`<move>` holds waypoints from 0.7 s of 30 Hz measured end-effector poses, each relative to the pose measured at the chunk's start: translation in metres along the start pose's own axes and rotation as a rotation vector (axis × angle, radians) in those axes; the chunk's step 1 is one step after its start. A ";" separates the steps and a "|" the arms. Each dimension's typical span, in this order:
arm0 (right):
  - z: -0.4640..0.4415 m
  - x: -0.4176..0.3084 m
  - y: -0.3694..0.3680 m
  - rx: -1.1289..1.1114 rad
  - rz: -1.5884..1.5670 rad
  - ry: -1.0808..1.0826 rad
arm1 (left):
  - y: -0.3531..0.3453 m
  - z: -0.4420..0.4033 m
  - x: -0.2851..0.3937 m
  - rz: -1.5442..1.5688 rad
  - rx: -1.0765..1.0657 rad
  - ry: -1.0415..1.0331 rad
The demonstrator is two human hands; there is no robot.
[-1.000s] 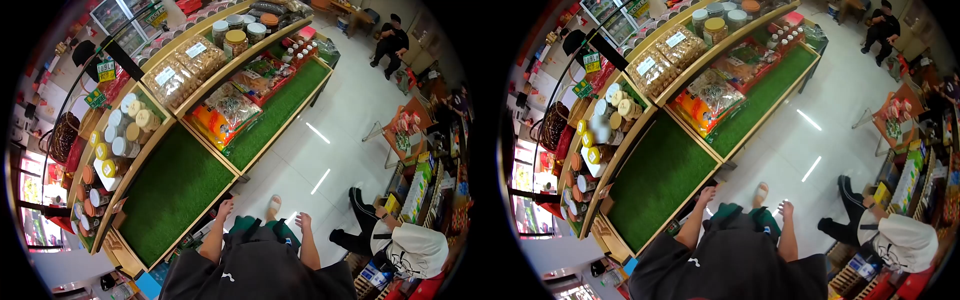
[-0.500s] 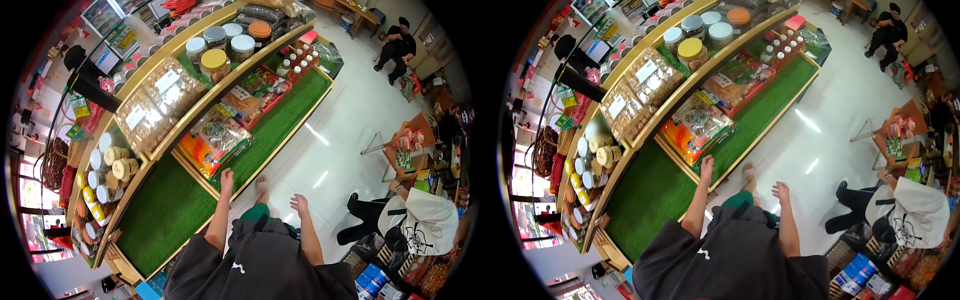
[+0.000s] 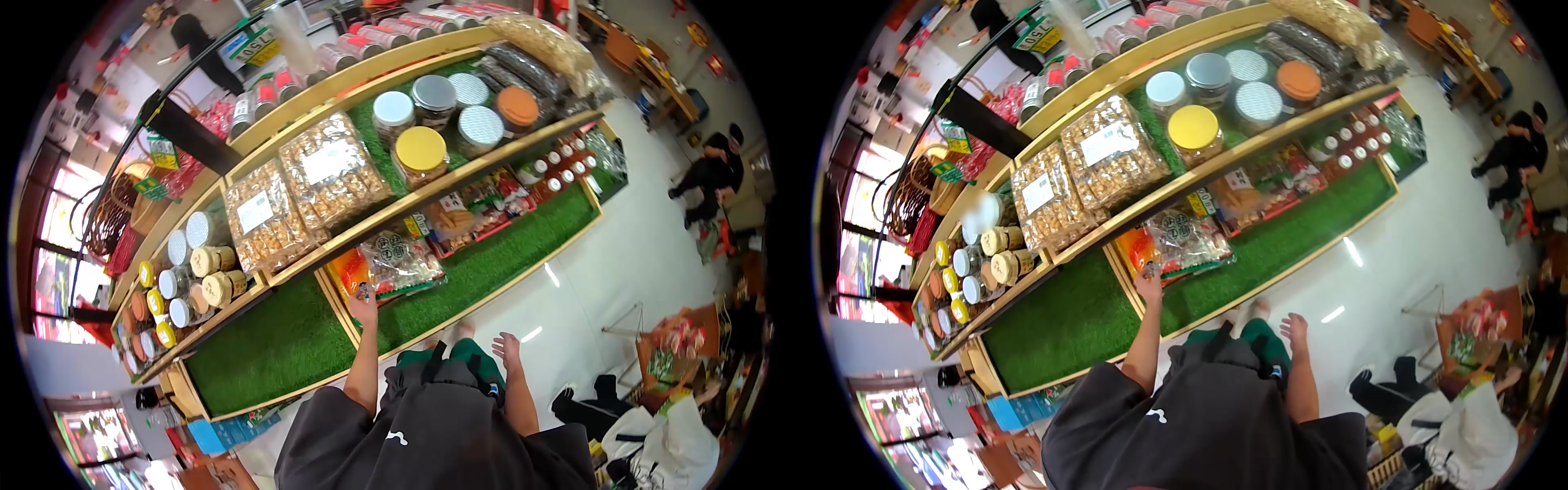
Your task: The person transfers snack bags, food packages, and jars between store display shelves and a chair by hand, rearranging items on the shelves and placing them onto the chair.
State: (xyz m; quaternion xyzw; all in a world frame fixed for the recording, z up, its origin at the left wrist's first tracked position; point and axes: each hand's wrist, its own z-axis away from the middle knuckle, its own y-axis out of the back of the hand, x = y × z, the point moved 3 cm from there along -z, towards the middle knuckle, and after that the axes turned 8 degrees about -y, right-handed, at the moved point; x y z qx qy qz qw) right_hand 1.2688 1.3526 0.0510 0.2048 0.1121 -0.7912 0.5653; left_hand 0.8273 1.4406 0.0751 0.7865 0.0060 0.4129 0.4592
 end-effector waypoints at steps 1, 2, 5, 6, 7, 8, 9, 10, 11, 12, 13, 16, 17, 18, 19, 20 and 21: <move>-0.009 -0.007 -0.007 -0.020 0.025 -0.004 | -0.008 -0.003 -0.010 -0.015 0.021 0.019; -0.019 -0.017 -0.017 -0.069 0.097 -0.004 | -0.024 -0.005 -0.020 0.220 -0.165 0.131; -0.049 -0.040 -0.040 -0.170 0.250 -0.001 | -0.053 -0.008 -0.045 0.442 -0.321 0.187; -0.051 -0.049 -0.048 -0.207 0.335 -0.005 | -0.071 -0.007 -0.064 0.538 -0.373 0.267; -0.057 -0.060 -0.053 -0.241 0.424 -0.004 | -0.078 -0.008 -0.061 0.640 -0.420 0.346; -0.062 -0.070 -0.056 -0.256 0.463 -0.003 | -0.084 -0.003 -0.059 0.736 -0.452 0.476; -0.069 -0.079 -0.059 -0.255 0.489 -0.003 | -0.078 -0.002 -0.045 0.739 -0.412 0.483; -0.074 -0.089 -0.060 -0.281 0.512 0.002 | -0.070 -0.001 -0.028 0.692 -0.400 0.503; -0.077 -0.098 -0.060 -0.300 0.532 0.002 | -0.061 0.003 -0.012 0.645 -0.396 0.528; -0.080 -0.105 -0.060 -0.311 0.552 0.003 | -0.061 0.008 -0.005 0.659 -0.364 0.509; -0.083 -0.112 -0.058 -0.317 0.523 0.005 | -0.062 0.012 -0.001 0.662 -0.348 0.522; -0.103 -0.125 -0.056 -0.310 0.524 0.009 | -0.062 0.012 0.025 0.723 -0.341 0.379; -0.109 -0.125 -0.055 -0.313 0.541 -0.015 | -0.057 0.018 0.038 0.703 -0.405 0.484; -0.113 -0.125 -0.057 -0.345 0.562 -0.045 | -0.053 0.022 0.050 0.682 -0.471 0.588; -0.107 -0.129 -0.061 -0.328 0.572 -0.053 | -0.053 0.023 0.056 0.688 -0.454 0.588; -0.102 -0.133 -0.068 -0.356 0.587 -0.078 | -0.055 0.025 0.063 0.741 -0.454 0.566; -0.104 -0.134 -0.072 -0.383 0.603 -0.102 | -0.058 0.025 0.068 0.796 -0.453 0.542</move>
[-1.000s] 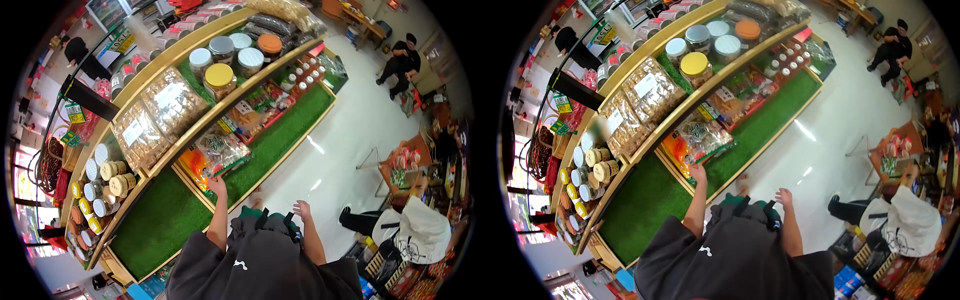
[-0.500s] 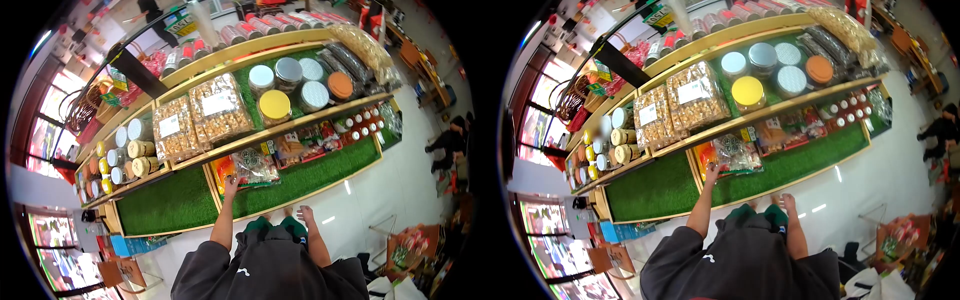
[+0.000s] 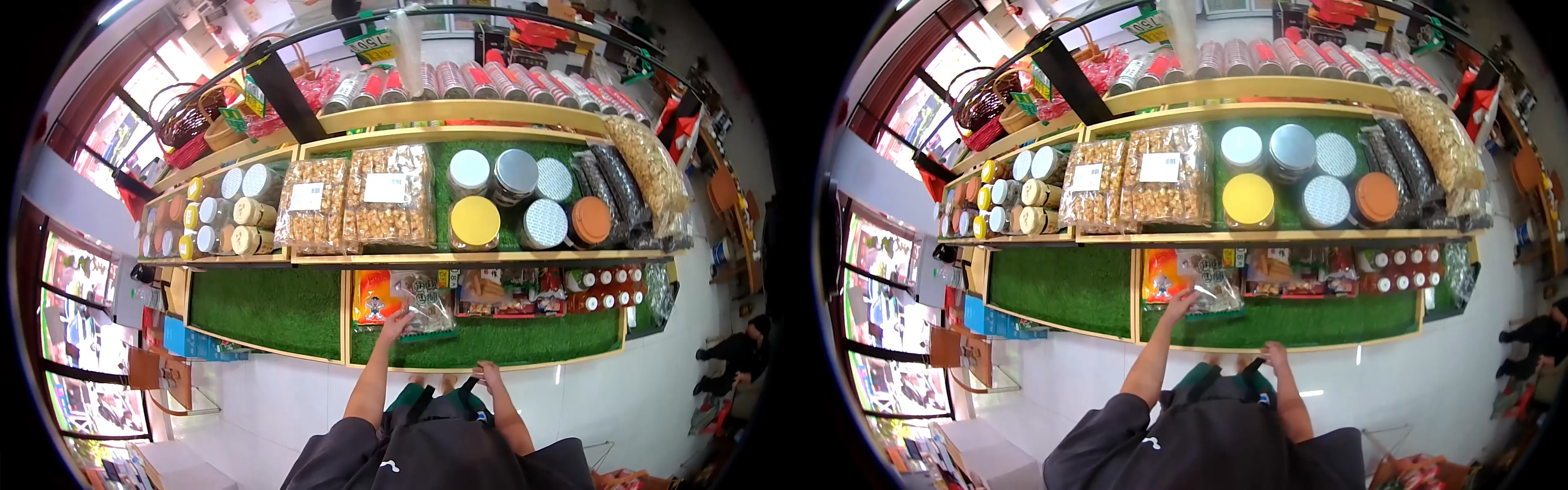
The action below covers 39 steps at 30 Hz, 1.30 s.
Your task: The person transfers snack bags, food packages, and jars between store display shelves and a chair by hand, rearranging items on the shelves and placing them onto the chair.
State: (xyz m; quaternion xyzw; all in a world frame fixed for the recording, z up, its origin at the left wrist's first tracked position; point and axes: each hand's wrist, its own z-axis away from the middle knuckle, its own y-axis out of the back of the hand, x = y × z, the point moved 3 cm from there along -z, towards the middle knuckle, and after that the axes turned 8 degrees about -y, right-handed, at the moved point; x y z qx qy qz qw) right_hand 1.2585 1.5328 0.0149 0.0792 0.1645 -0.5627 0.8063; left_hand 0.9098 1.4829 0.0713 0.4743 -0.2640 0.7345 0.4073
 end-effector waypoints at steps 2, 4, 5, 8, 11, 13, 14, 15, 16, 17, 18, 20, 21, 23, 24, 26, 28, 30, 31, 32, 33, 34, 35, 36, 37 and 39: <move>-0.013 -0.005 -0.007 -0.080 0.027 0.036 | -0.006 0.001 -0.002 -0.078 -0.004 0.012; -0.001 -0.022 -0.021 -0.124 0.016 0.036 | -0.013 0.004 -0.010 0.157 0.127 -0.034; 0.004 -0.030 -0.027 -0.126 0.022 0.035 | -0.012 0.002 -0.013 0.160 0.132 -0.034; 0.005 -0.044 -0.044 -0.201 0.040 0.061 | -0.010 0.005 -0.016 -0.119 0.096 -0.076; 0.014 -0.060 -0.064 -0.228 0.017 0.006 | -0.007 0.016 -0.015 -0.012 0.119 -0.138; 0.016 -0.067 -0.076 -0.191 -0.066 0.024 | 0.003 0.018 -0.039 0.063 0.085 -0.146; 0.014 -0.069 -0.082 -0.193 -0.063 0.020 | 0.007 0.026 -0.039 0.063 0.090 -0.144; 0.007 -0.067 -0.088 -0.248 -0.070 0.032 | 0.002 0.050 -0.016 0.241 0.044 -0.031; 0.003 -0.066 -0.093 -0.302 -0.079 0.041 | -0.002 0.071 0.004 0.419 -0.003 0.085; 0.033 -0.079 -0.103 -0.444 -0.056 0.005 | 0.000 0.083 0.008 0.426 -0.022 0.127; 0.006 -0.069 -0.109 -0.474 -0.060 0.091 | 0.004 0.090 0.006 0.428 -0.020 0.145; 0.007 -0.065 -0.123 -0.465 0.060 0.128 | 0.013 0.105 -0.002 0.352 -0.008 0.214; 0.021 -0.067 -0.128 -0.439 0.134 0.123 | 0.016 0.111 -0.003 0.387 -0.039 0.264; 0.037 -0.070 -0.135 -0.362 0.204 0.098 | 0.020 0.113 -0.017 0.480 -0.113 0.250; 0.034 -0.068 -0.134 -0.313 0.201 0.085 | 0.024 0.111 -0.030 0.490 -0.170 0.234; 0.024 -0.059 -0.135 -0.423 0.200 0.091 | 0.021 0.127 0.004 0.485 -0.176 0.299; 0.030 -0.055 -0.139 -0.384 0.179 0.043 | 0.026 0.128 -0.002 0.519 -0.179 0.299; 0.039 -0.049 -0.142 -0.395 0.141 0.006 | 0.032 0.128 -0.013 0.543 -0.143 0.407; 0.042 -0.047 -0.140 -0.255 0.211 0.034 | 0.037 0.123 -0.031 0.515 -0.108 0.383; 0.040 -0.045 -0.141 -0.251 0.213 0.028 | 0.041 0.116 -0.048 0.520 -0.108 0.389; 0.026 -0.038 -0.137 -0.248 0.305 0.160 | 0.049 0.105 -0.074 0.560 -0.109 0.323; 0.041 -0.045 -0.144 -0.244 0.397 0.290 | 0.052 0.101 -0.077 0.600 -0.109 0.258; 0.057 -0.050 -0.145 -0.282 0.386 0.289 | 0.052 0.100 -0.083 0.641 -0.070 0.234; 0.065 -0.049 -0.148 -0.273 0.388 0.277 | 0.050 0.103 -0.073 0.649 -0.072 0.246; 0.071 -0.048 -0.148 -0.260 0.386 0.288 | 0.045 0.108 -0.057 0.751 -0.086 0.312; 0.078 -0.048 -0.148 -0.320 0.326 0.379 | 0.033 0.107 -0.048 0.830 -0.074 0.308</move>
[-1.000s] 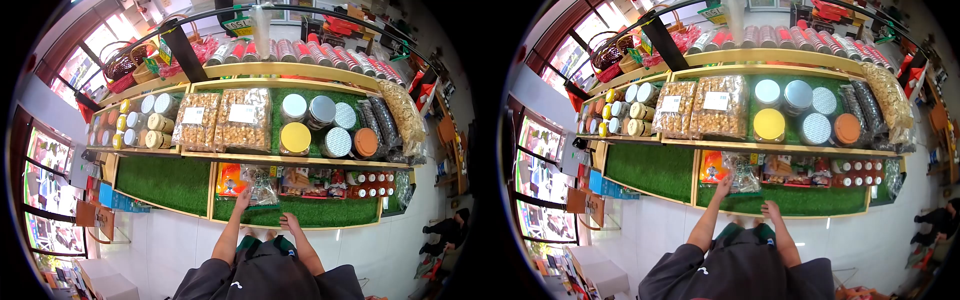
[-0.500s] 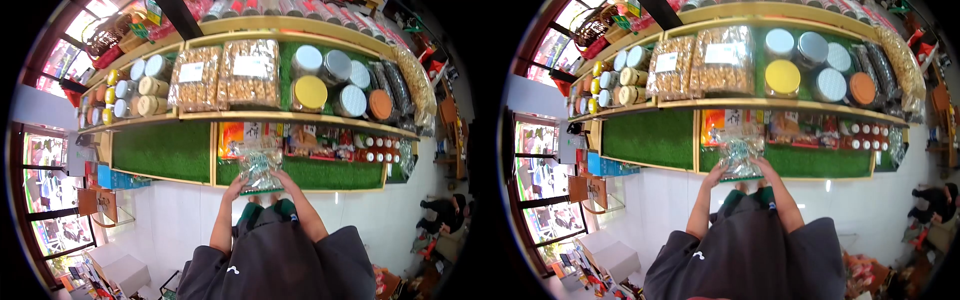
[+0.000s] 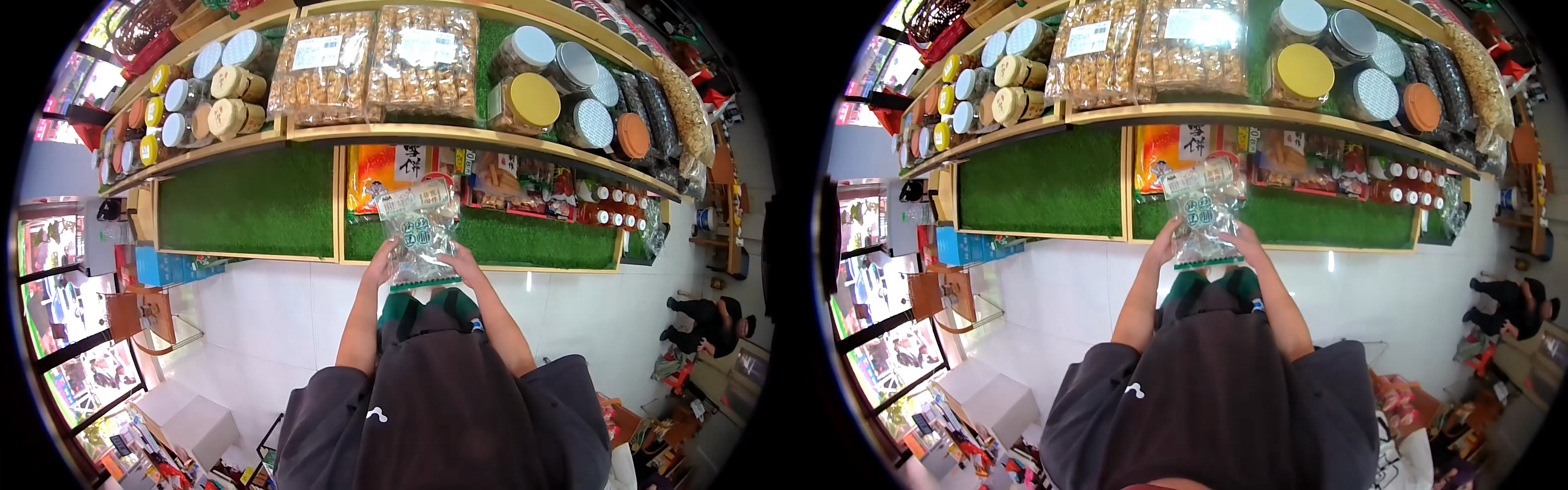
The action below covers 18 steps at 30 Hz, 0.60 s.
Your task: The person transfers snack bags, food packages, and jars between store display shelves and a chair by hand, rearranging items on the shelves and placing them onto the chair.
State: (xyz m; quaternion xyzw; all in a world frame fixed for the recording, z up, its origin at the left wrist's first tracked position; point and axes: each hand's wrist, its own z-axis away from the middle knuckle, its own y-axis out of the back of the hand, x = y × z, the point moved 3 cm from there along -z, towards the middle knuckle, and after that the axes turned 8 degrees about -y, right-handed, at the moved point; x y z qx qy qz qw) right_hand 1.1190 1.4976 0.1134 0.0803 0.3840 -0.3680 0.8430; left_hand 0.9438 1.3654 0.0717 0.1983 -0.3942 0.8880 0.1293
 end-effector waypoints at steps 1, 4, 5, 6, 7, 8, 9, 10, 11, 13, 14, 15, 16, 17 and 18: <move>0.003 -0.001 0.000 0.006 0.008 -0.008 | -0.004 -0.001 -0.003 0.011 -0.002 0.006; 0.021 -0.023 -0.004 -0.004 0.022 0.016 | -0.012 0.000 -0.003 -0.050 -0.078 0.002; 0.027 -0.031 -0.006 -0.002 0.028 0.011 | -0.014 -0.001 -0.003 -0.043 -0.078 0.003; 0.029 -0.034 -0.004 0.015 0.055 0.032 | -0.015 -0.003 -0.002 -0.020 -0.107 -0.029; 0.031 -0.037 -0.003 0.033 0.082 0.054 | -0.016 -0.004 0.000 0.002 -0.137 -0.064; 0.033 -0.042 -0.003 0.012 0.083 0.101 | -0.016 -0.003 -0.001 0.029 -0.122 -0.049; 0.033 -0.042 0.000 0.013 0.089 0.100 | -0.019 -0.001 0.001 0.036 -0.124 -0.051; 0.033 -0.042 0.002 -0.010 0.075 0.112 | -0.023 0.001 0.005 0.031 -0.136 -0.091; 0.031 -0.042 0.002 -0.033 0.061 0.125 | -0.026 0.002 0.010 0.025 -0.150 -0.133; 0.037 -0.051 -0.002 0.018 0.008 0.047 | -0.033 0.011 0.021 0.033 -0.143 -0.121; 0.039 -0.054 -0.003 0.068 -0.051 -0.033 | -0.036 0.015 0.027 0.038 -0.133 -0.107; 0.038 -0.053 -0.003 0.068 -0.043 -0.032 | -0.040 0.023 0.034 0.045 -0.135 -0.111; 0.033 -0.050 -0.002 0.069 -0.037 -0.044 | -0.042 0.029 0.040 0.032 -0.158 -0.071; 0.029 -0.048 -0.002 0.066 -0.031 -0.056 | -0.044 0.036 0.046 0.019 -0.178 -0.034; 0.030 -0.053 -0.005 0.058 -0.023 -0.053 | -0.037 0.035 0.047 0.022 -0.175 -0.045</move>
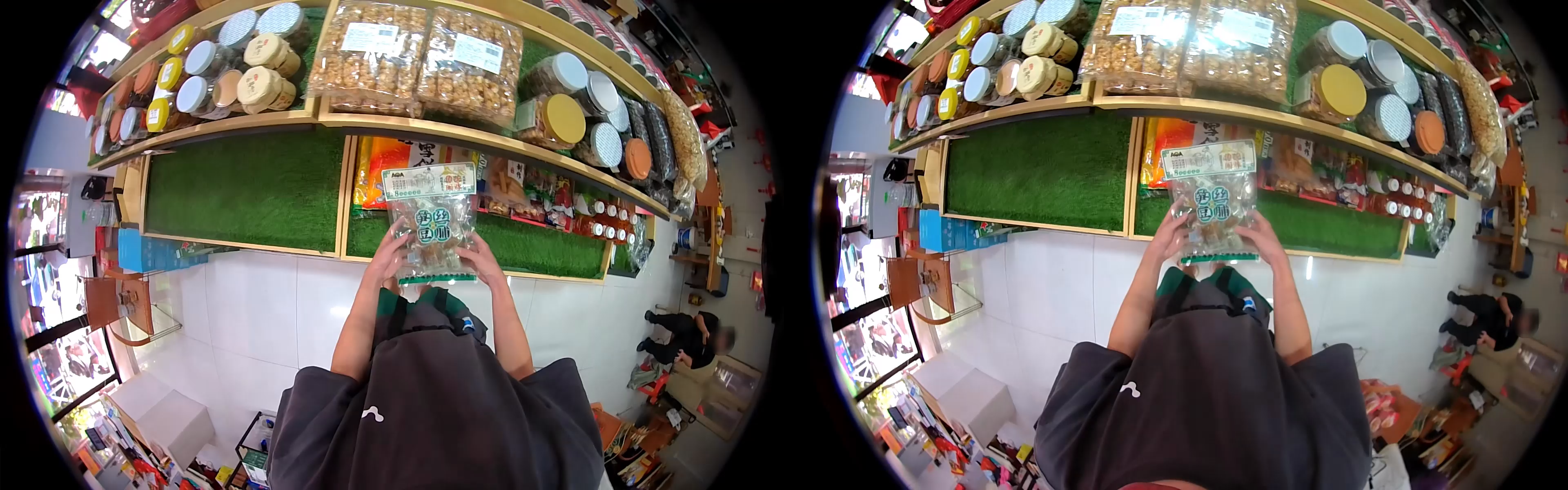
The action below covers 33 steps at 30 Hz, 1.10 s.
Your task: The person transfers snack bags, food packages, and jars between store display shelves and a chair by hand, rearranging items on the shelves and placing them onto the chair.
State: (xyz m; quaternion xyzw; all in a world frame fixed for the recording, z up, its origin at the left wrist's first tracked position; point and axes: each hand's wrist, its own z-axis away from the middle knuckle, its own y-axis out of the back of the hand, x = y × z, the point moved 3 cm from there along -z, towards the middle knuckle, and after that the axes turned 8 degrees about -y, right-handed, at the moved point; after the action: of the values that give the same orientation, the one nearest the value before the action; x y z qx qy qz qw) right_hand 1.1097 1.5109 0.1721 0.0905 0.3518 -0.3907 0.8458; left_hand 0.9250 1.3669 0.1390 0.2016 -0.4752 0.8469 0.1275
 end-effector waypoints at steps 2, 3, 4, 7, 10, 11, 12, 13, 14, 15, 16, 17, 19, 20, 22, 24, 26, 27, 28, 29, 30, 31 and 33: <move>0.008 -0.012 -0.013 -0.086 -0.057 -0.019 | 0.022 -0.002 -0.002 -0.037 -0.001 -0.074; 0.009 -0.014 -0.019 -0.094 -0.055 -0.021 | 0.027 -0.001 0.000 -0.037 0.005 -0.079; 0.009 -0.020 -0.026 -0.130 0.013 0.065 | 0.031 -0.002 0.000 -0.029 0.024 -0.086; 0.005 -0.029 -0.040 -0.131 0.098 0.196 | 0.025 0.006 0.010 0.013 0.047 -0.078; -0.004 -0.028 -0.045 -0.080 0.104 0.231 | 0.016 0.013 0.022 0.022 0.046 -0.071; -0.006 -0.024 -0.045 -0.064 0.095 0.213 | 0.015 0.015 0.023 0.002 0.045 -0.074; -0.006 -0.023 -0.047 -0.066 0.094 0.209 | 0.017 0.013 0.022 0.003 0.049 -0.073; -0.006 -0.023 -0.047 -0.047 0.052 0.200 | 0.017 0.010 0.022 -0.015 0.019 -0.156; -0.004 -0.021 -0.046 -0.028 0.008 0.189 | 0.018 0.009 0.021 -0.033 -0.010 -0.237; -0.006 -0.016 -0.043 -0.029 0.007 0.182 | 0.021 0.007 0.016 -0.031 -0.003 -0.233; -0.010 -0.013 -0.039 -0.025 0.005 0.142 | 0.026 0.004 0.014 -0.104 0.056 -0.231; -0.014 -0.011 -0.036 -0.022 0.004 0.103 | 0.030 0.001 0.011 -0.177 0.115 -0.228; -0.018 -0.010 -0.031 -0.029 0.006 0.079 | 0.025 0.003 0.011 -0.216 0.135 -0.262; -0.023 -0.011 -0.030 -0.050 -0.030 0.076 | 0.023 0.003 0.013 -0.254 0.157 -0.298; -0.026 -0.018 -0.034 -0.094 -0.059 0.058 | 0.018 0.005 0.016 -0.276 0.188 -0.337; -0.033 -0.027 -0.038 -0.146 -0.048 -0.002 | 0.010 0.014 0.022 -0.297 0.241 -0.377; -0.048 -0.030 -0.038 -0.174 0.107 -0.048 | -0.002 0.025 0.035 -0.467 0.367 -0.287; -0.050 -0.036 -0.040 -0.217 0.154 -0.084 | -0.004 0.029 0.038 -0.474 0.395 -0.293; -0.057 -0.036 -0.042 -0.239 0.149 -0.069 | -0.005 0.031 0.041 -0.503 0.444 -0.248; -0.062 -0.037 -0.045 -0.260 0.148 -0.076 | -0.007 0.033 0.041 -0.528 0.490 -0.199; -0.066 -0.039 -0.047 -0.282 0.153 -0.062 | -0.008 0.034 0.044 -0.550 0.486 -0.212; -0.070 -0.042 -0.048 -0.303 0.162 -0.049 | -0.009 0.035 0.044 -0.546 0.503 -0.214; -0.080 -0.045 -0.048 -0.312 0.224 -0.050 | -0.011 0.037 0.044 -0.476 0.531 -0.283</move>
State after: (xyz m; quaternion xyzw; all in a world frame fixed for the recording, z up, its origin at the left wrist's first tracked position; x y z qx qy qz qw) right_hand 1.0128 1.5393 0.1487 -0.0127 0.3744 -0.2369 0.8964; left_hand 0.8989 1.3422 0.1850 0.4474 -0.1918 0.8510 0.1969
